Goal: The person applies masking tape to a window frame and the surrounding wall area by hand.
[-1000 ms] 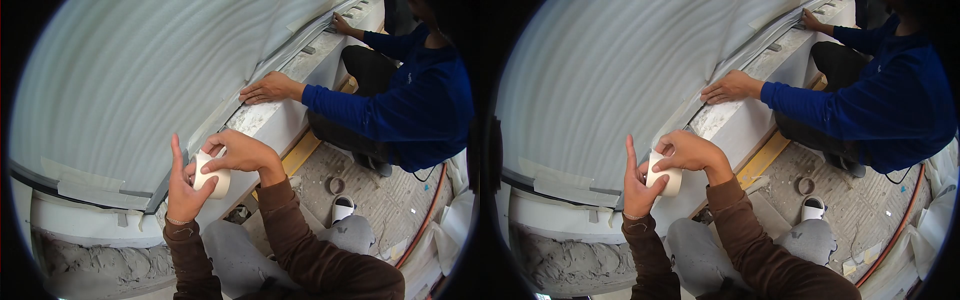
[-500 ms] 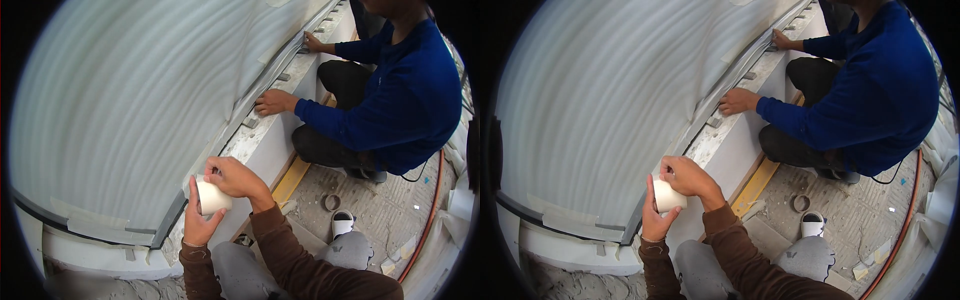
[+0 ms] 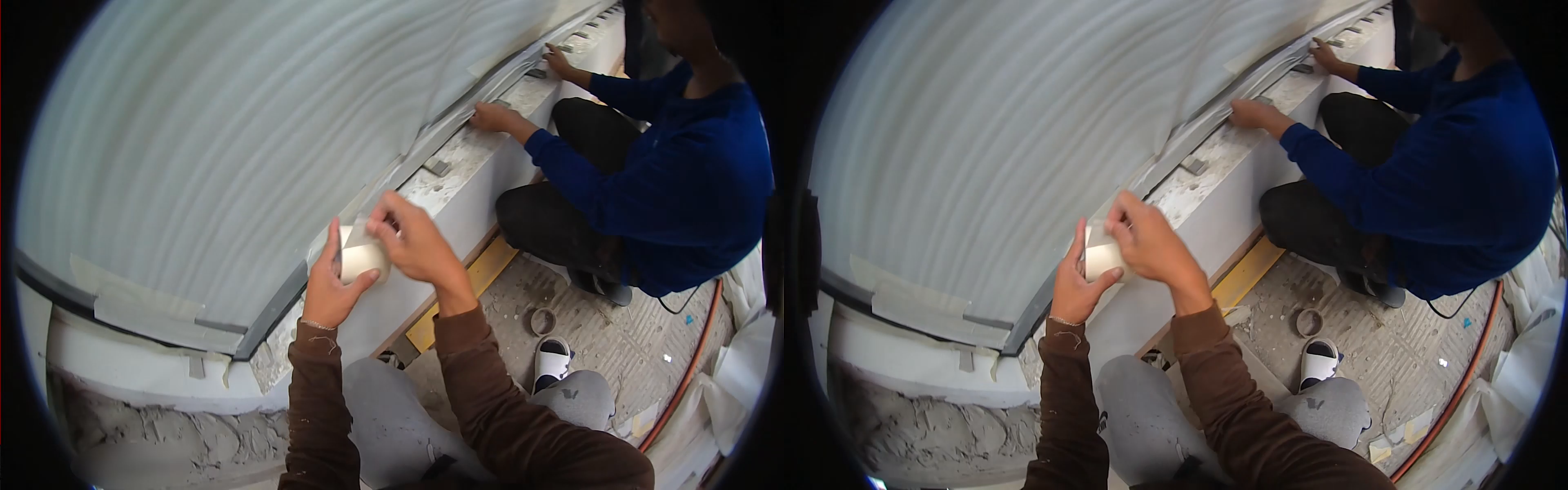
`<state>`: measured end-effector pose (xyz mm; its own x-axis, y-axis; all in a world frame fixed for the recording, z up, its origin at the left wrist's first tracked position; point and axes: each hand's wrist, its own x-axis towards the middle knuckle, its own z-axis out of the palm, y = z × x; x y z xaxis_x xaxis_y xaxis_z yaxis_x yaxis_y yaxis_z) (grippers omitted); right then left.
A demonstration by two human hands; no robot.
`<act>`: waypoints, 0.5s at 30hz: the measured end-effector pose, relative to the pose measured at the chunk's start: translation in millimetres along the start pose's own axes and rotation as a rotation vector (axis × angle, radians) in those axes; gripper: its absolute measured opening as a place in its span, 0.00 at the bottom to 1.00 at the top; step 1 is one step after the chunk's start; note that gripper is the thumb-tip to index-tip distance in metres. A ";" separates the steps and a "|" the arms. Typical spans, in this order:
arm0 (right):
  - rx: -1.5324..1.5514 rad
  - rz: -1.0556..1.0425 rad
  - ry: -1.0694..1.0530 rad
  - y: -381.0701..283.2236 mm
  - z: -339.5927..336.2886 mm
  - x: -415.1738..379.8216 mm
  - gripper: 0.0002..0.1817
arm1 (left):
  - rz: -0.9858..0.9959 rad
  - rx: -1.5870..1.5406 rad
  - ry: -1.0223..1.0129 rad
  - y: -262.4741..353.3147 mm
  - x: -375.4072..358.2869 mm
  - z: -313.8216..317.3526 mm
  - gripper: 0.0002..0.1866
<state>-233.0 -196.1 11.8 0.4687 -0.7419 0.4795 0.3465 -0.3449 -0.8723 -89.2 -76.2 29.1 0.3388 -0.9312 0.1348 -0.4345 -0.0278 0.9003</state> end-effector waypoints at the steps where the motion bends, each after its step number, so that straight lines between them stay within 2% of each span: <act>1: 0.063 0.036 0.037 7.8 -3.9 2.2 0.06 | 0.042 0.022 -0.054 8.4 -2.7 4.4 0.54; 2: 0.095 0.060 0.054 12.3 -9.6 4.9 0.05 | 0.089 0.046 -0.121 13.1 -2.7 6.7 0.53; 4: 0.131 0.096 0.080 5.5 -11.0 2.8 0.05 | 0.042 0.033 -0.145 13.2 -2.3 7.4 0.53; 5: 0.055 0.061 0.071 -1.1 -12.6 -0.3 0.05 | 0.008 0.012 -0.175 13.1 -1.4 7.9 0.53; 7: -0.021 0.024 0.055 -10.1 -11.7 -3.4 0.05 | -0.004 -0.028 -0.151 10.8 5.7 2.2 0.51; 11: 0.072 -0.019 0.087 -11.9 -3.3 -3.3 0.05 | 0.033 0.081 -0.051 1.8 18.7 -11.6 0.48; 13: 0.072 0.020 0.117 -14.3 -3.9 -2.9 0.05 | -0.084 0.123 -0.032 10.3 21.1 -11.3 0.48; 14: 0.137 0.059 0.199 0.7 -10.2 0.8 0.05 | -0.082 0.110 -0.013 11.0 14.3 -7.5 0.48; 15: 0.130 0.000 0.258 15.4 -18.8 3.0 0.04 | 0.028 0.186 -0.154 10.8 -0.9 -4.1 0.48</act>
<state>-241.6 -214.4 -2.1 0.2527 -0.8693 0.4248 0.4555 -0.2805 -0.8449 -90.7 -74.2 40.4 0.1993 -0.9766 0.0804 -0.5929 -0.0548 0.8034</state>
